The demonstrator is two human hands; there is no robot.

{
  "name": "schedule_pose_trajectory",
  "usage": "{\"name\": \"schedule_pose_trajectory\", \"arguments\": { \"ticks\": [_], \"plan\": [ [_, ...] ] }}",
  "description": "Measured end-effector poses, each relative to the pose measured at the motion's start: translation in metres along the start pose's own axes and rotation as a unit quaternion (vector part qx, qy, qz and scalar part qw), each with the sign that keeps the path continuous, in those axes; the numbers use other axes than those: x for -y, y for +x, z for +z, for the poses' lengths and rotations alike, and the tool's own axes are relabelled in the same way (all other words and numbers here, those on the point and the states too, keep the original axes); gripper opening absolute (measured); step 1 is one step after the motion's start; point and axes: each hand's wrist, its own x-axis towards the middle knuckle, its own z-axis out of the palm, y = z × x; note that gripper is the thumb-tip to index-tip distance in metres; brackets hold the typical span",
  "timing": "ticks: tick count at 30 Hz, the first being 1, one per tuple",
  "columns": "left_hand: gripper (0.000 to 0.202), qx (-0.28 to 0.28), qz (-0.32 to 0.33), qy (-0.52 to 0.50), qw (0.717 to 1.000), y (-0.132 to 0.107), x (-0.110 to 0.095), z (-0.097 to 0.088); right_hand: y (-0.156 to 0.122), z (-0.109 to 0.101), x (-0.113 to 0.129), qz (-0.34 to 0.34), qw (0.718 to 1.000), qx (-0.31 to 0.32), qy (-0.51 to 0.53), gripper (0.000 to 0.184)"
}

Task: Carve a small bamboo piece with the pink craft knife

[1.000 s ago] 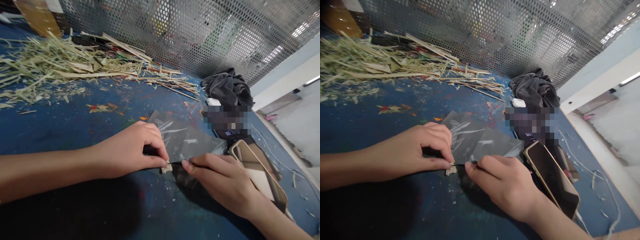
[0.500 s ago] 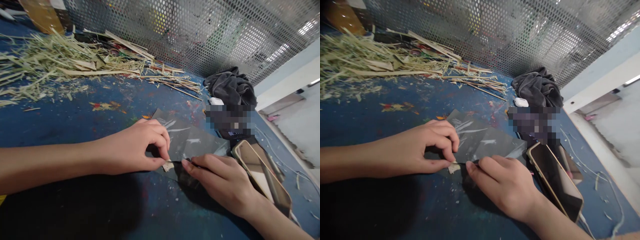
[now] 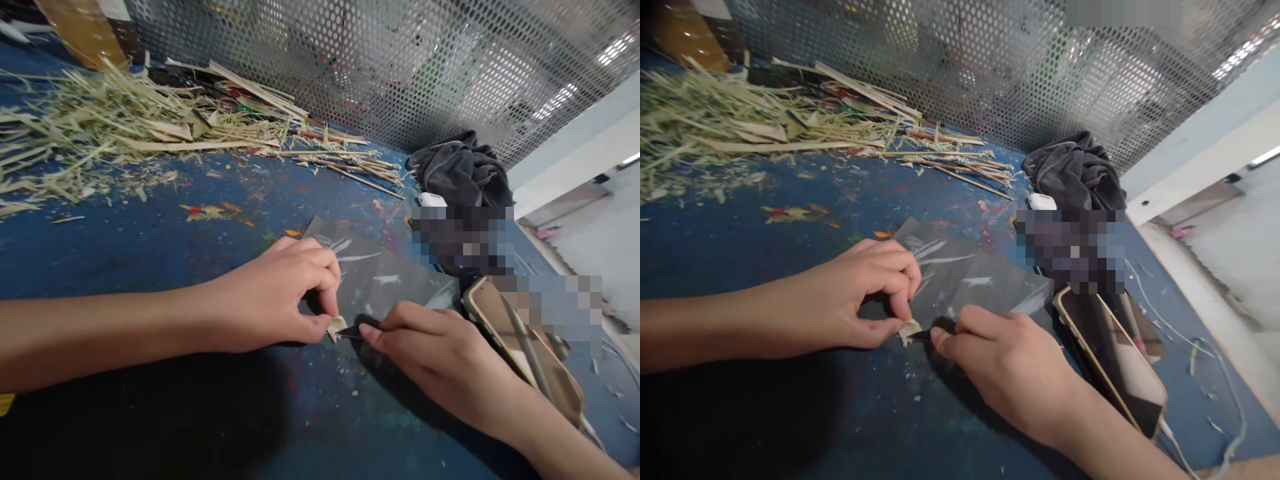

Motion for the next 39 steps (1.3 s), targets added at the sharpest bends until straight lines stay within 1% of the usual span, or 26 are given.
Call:
{"name": "schedule_pose_trajectory", "arguments": {
  "ticks": [3,5,7,9,13,15,17,19,21,23,25,28,30,32,34,36,37,39],
  "plan": [
    [0.007,0.003,0.003,-0.001,1.0,0.0,0.0,0.0,-0.002,0.004,0.0,-0.02,0.997,-0.052,-0.058,0.024],
    [0.008,0.007,0.004,0.001,1.0,0.001,0.0,-0.001,-0.001,0.006,0.0,-0.042,0.995,-0.058,-0.074,0.024],
    [0.009,0.008,0.002,0.004,1.0,0.001,0.0,-0.001,0.0,0.006,-0.001,-0.058,0.995,-0.044,-0.064,0.025],
    [0.009,0.008,0.001,0.004,1.0,0.001,-0.001,-0.002,0.002,0.004,-0.003,-0.058,0.997,-0.019,-0.049,0.025],
    [0.007,0.015,0.001,-0.001,1.0,0.001,-0.001,-0.002,0.006,-0.003,-0.007,-0.029,0.999,0.042,0.016,0.023],
    [0.007,0.018,-0.001,-0.002,1.0,0.001,-0.001,-0.003,0.007,-0.005,-0.007,-0.01,0.997,0.052,0.058,0.021],
    [0.007,0.019,-0.001,0.0,1.0,0.001,0.0,-0.003,0.006,-0.004,-0.006,-0.004,0.998,0.022,0.06,0.021],
    [0.007,0.018,0.0,0.001,1.0,0.001,-0.001,-0.002,0.004,-0.001,-0.005,-0.017,0.999,-0.02,0.018,0.022],
    [0.007,0.017,-0.003,0.001,1.0,0.001,-0.001,-0.002,0.003,0.001,-0.003,-0.039,0.998,-0.038,-0.026,0.024],
    [0.008,0.016,-0.007,-0.001,1.0,0.001,-0.001,-0.002,0.003,0.001,-0.002,-0.05,0.998,-0.023,-0.04,0.025],
    [0.008,0.02,-0.005,-0.004,1.0,0.002,-0.001,-0.002,0.005,-0.002,-0.002,-0.047,0.999,0.01,-0.025,0.026],
    [0.007,0.027,0.0,-0.009,1.0,0.002,0.001,-0.001,0.009,-0.008,-0.005,-0.024,0.997,0.064,0.031,0.025],
    [0.008,0.025,0.001,-0.011,1.0,0.003,0.003,0.0,0.011,-0.01,-0.009,-0.006,0.994,0.078,0.079,0.022],
    [0.007,0.021,0.005,-0.013,1.0,0.003,0.005,0.001,0.012,-0.01,-0.013,0.01,0.988,0.079,0.129,0.019],
    [0.007,0.02,0.013,-0.015,1.0,0.003,0.005,0.002,0.011,-0.009,-0.015,0.02,0.984,0.072,0.164,0.017],
    [0.008,0.015,0.01,-0.013,1.0,0.002,0.005,0.001,0.009,-0.005,-0.015,0.022,0.985,0.044,0.166,0.016],
    [0.008,0.013,0.006,-0.012,1.0,0.002,0.004,0.001,0.008,-0.003,-0.014,0.017,0.988,0.025,0.148,0.016],
    [0.009,0.011,0.003,-0.011,1.0,0.001,0.005,0.0,0.006,0.001,-0.011,0.001,0.997,-0.009,0.076,0.019]
  ]
}}
